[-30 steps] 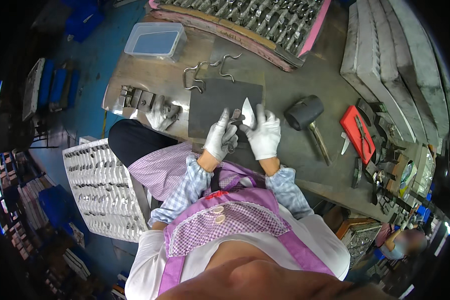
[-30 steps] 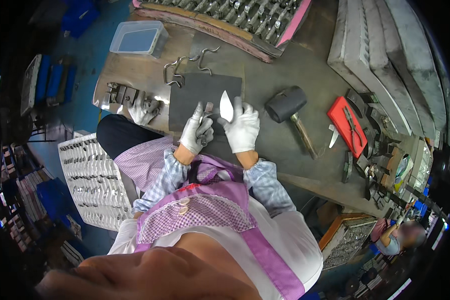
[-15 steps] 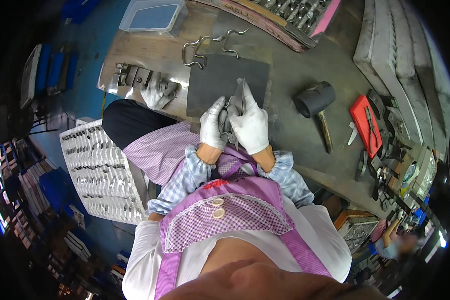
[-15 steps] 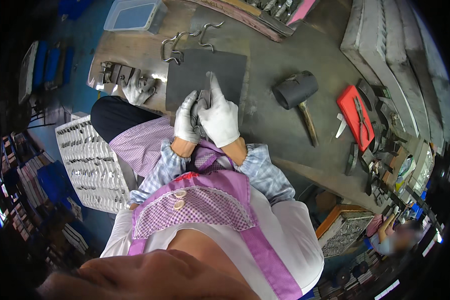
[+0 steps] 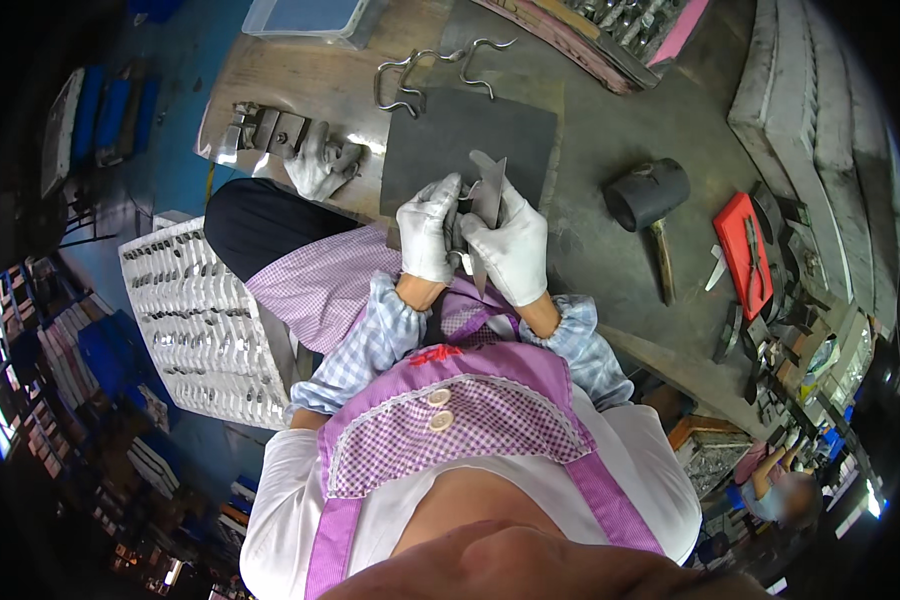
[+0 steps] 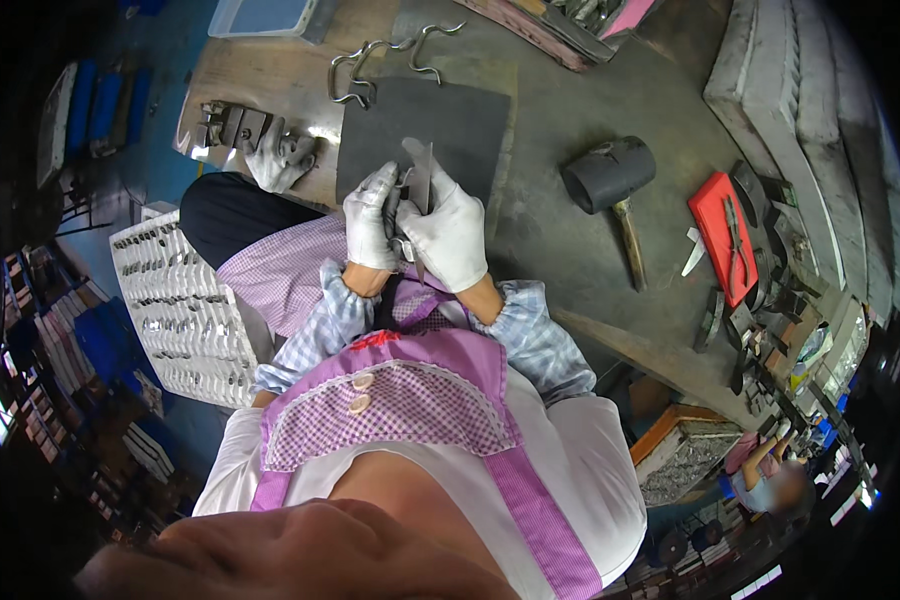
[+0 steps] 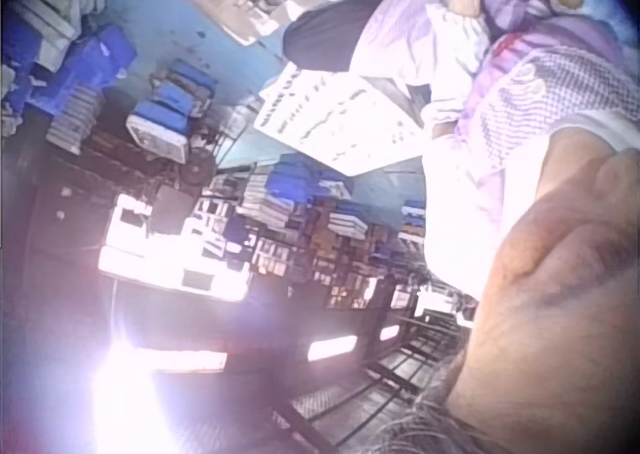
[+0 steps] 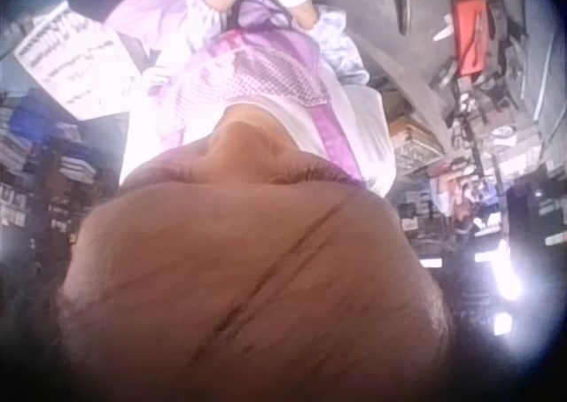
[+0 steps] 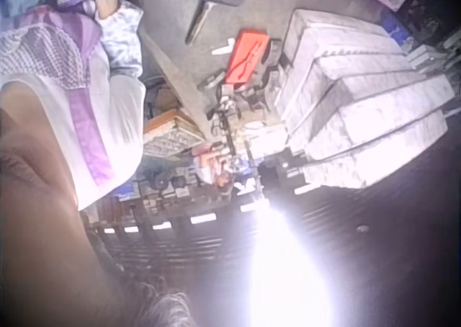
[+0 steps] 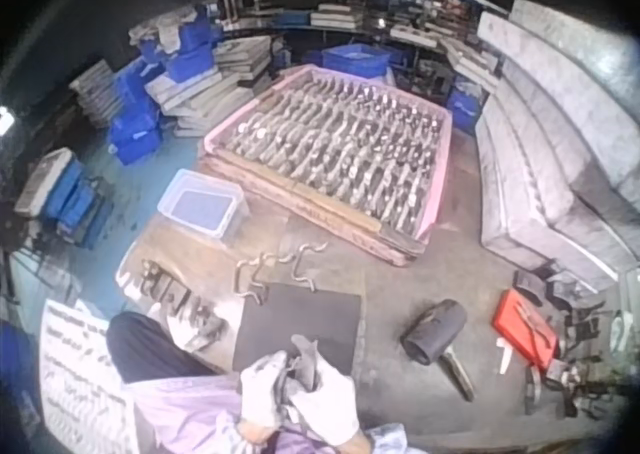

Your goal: Hammering small metal wire components with a rubber mallet to flatten or shape them on a workbench.

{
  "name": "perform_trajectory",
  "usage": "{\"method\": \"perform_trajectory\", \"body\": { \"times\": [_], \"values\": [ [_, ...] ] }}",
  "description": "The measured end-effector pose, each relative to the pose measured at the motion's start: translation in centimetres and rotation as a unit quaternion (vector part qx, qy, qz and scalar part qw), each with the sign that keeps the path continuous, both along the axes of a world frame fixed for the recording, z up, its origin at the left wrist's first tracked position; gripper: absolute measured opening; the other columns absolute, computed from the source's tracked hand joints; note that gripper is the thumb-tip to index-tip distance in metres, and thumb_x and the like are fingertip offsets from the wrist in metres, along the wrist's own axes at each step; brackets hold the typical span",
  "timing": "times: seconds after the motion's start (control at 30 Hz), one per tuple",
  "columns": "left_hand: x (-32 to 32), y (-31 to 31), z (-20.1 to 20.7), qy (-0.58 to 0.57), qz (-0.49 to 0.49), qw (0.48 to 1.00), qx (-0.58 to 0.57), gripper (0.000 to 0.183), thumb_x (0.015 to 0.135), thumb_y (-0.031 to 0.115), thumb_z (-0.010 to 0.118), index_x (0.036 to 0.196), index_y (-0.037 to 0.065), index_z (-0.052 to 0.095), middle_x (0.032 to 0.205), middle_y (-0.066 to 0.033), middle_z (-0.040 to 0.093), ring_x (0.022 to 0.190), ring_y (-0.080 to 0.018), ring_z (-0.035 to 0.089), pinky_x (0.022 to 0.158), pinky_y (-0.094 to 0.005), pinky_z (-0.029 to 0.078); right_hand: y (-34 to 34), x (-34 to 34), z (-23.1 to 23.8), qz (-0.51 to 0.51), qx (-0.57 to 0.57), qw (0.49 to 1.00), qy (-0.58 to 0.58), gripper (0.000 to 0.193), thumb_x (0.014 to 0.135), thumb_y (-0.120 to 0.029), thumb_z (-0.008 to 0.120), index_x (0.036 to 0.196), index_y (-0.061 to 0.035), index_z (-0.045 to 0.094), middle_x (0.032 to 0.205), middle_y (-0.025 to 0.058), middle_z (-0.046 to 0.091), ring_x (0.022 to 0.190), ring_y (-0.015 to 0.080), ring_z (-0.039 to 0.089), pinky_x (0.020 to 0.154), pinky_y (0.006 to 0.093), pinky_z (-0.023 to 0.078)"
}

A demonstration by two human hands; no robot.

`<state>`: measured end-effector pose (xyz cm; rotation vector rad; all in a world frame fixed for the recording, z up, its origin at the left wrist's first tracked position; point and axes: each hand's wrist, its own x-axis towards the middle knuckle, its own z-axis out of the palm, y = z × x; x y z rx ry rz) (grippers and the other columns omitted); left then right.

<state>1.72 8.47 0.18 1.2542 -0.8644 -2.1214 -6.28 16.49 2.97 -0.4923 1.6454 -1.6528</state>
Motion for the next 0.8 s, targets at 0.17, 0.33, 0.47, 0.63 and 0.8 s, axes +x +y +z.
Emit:
{"method": "perform_trajectory", "body": {
  "times": [0.17, 0.33, 0.47, 0.63, 0.8],
  "values": [
    [0.2, 0.0, -0.8, -0.016, 0.025, 0.998, 0.056, 0.024, 0.091, 0.018, 0.069, 0.105, -0.002, 0.068, 0.089, -0.0018, 0.067, 0.072, -0.0066, 0.058, 0.066, -0.0214, 0.048, -0.7, 0.1, -0.3, -0.019, 0.056, 0.997, 0.041, 0.062, 0.080, -0.003, 0.068, 0.140, -0.0106, 0.053, 0.081, 0.0027, 0.066, 0.073, 0.0070, 0.060, 0.074, 0.0250, 0.052],
    [0.2, 0.1, -0.6, -0.002, 0.028, 0.997, 0.067, 0.026, 0.091, 0.019, 0.070, 0.106, -0.002, 0.069, 0.089, -0.0016, 0.066, 0.071, -0.0063, 0.057, 0.065, -0.0205, 0.047, -0.7, -0.3, 0.6, 0.036, 0.153, 0.986, 0.062, 0.067, 0.079, 0.006, 0.064, 0.143, -0.0051, 0.049, 0.098, -0.0027, 0.060, 0.085, 0.0069, 0.056, 0.080, 0.0217, 0.047],
    [0.6, 0.0, -0.1, -0.027, 0.049, 0.996, -0.066, 0.023, 0.091, 0.021, 0.070, 0.100, 0.000, 0.069, 0.076, 0.0018, 0.062, 0.059, -0.0026, 0.050, 0.053, -0.0189, 0.039, -0.4, 0.3, 1.1, 0.052, 0.088, 0.994, 0.051, 0.061, 0.080, -0.009, 0.070, 0.139, -0.0128, 0.054, 0.081, 0.0067, 0.067, 0.072, 0.0092, 0.062, 0.075, 0.0267, 0.053],
    [0.0, -0.4, 0.3, -0.039, 0.012, 0.996, -0.075, 0.027, 0.092, 0.024, 0.070, 0.097, -0.003, 0.070, 0.063, 0.0037, 0.055, 0.050, -0.0001, 0.043, 0.045, -0.0204, 0.030, -0.4, 0.2, 0.1, 0.014, 0.047, 0.996, 0.076, 0.059, 0.081, -0.009, 0.067, 0.138, -0.0145, 0.054, 0.081, 0.0094, 0.068, 0.074, 0.0097, 0.066, 0.075, 0.0277, 0.053],
    [-1.9, -6.6, 0.3, -0.287, -0.243, 0.790, -0.483, 0.043, 0.091, 0.047, 0.063, 0.099, 0.006, 0.073, 0.084, -0.0203, 0.069, 0.079, -0.0335, 0.069, 0.071, -0.0414, 0.053, 2.9, -5.5, 0.7, 0.052, 0.360, 0.903, 0.230, 0.052, 0.083, -0.020, 0.071, 0.132, -0.0134, 0.059, 0.100, 0.0139, 0.070, 0.090, 0.0265, 0.070, 0.081, 0.0341, 0.054]
  ]
}}
